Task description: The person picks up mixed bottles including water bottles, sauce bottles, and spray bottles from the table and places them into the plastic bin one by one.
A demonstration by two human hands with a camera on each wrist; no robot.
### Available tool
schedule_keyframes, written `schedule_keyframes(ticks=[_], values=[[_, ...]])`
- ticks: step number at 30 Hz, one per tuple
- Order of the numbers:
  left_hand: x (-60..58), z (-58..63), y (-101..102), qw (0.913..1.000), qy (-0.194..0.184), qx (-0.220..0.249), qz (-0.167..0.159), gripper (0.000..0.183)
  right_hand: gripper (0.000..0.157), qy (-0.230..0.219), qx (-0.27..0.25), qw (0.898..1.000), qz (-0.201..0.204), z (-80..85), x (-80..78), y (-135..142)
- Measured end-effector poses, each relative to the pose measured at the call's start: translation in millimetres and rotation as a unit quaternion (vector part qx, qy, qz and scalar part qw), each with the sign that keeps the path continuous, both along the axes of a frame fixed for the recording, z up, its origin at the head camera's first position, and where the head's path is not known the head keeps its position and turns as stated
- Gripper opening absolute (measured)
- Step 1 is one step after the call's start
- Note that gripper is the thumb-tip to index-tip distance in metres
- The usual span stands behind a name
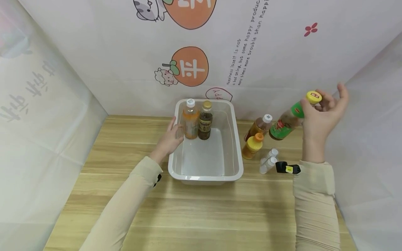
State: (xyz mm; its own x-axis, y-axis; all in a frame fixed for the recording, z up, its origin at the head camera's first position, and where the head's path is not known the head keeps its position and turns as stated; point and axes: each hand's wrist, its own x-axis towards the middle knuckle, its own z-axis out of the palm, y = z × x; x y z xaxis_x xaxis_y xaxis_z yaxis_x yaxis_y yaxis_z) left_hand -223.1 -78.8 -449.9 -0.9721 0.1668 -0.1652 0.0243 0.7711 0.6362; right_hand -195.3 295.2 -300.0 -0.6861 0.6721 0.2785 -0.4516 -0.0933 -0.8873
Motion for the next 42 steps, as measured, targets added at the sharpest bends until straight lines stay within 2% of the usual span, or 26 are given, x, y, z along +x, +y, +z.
schedule_keyframes(ticks=[6,14,20,32,42], values=[[0.0,3.1,0.4,1.0,-0.003,0.003,0.0,0.053,0.08,0.013,0.008,1.0,0.025,16.1,3.9,-22.3],[-0.8,1.2,0.2,1.0,0.002,0.0,0.003,0.052,0.08,-0.009,0.042,0.997,0.066,25.1,2.8,-46.6],[-1.9,-1.2,0.0,1.0,0.004,0.004,0.003,0.053,0.078,-0.013,0.075,0.994,0.078,25.3,-4.6,-62.6],[-1.8,0.7,0.1,0.9999,-0.004,0.011,0.0,0.053,0.069,0.011,0.129,0.986,0.106,21.8,-18.2,-94.8],[-0.7,-0.2,1.0,1.0,0.001,0.008,0.001,0.053,0.07,-0.049,0.196,0.97,0.134,10.4,-30.0,-118.3]])
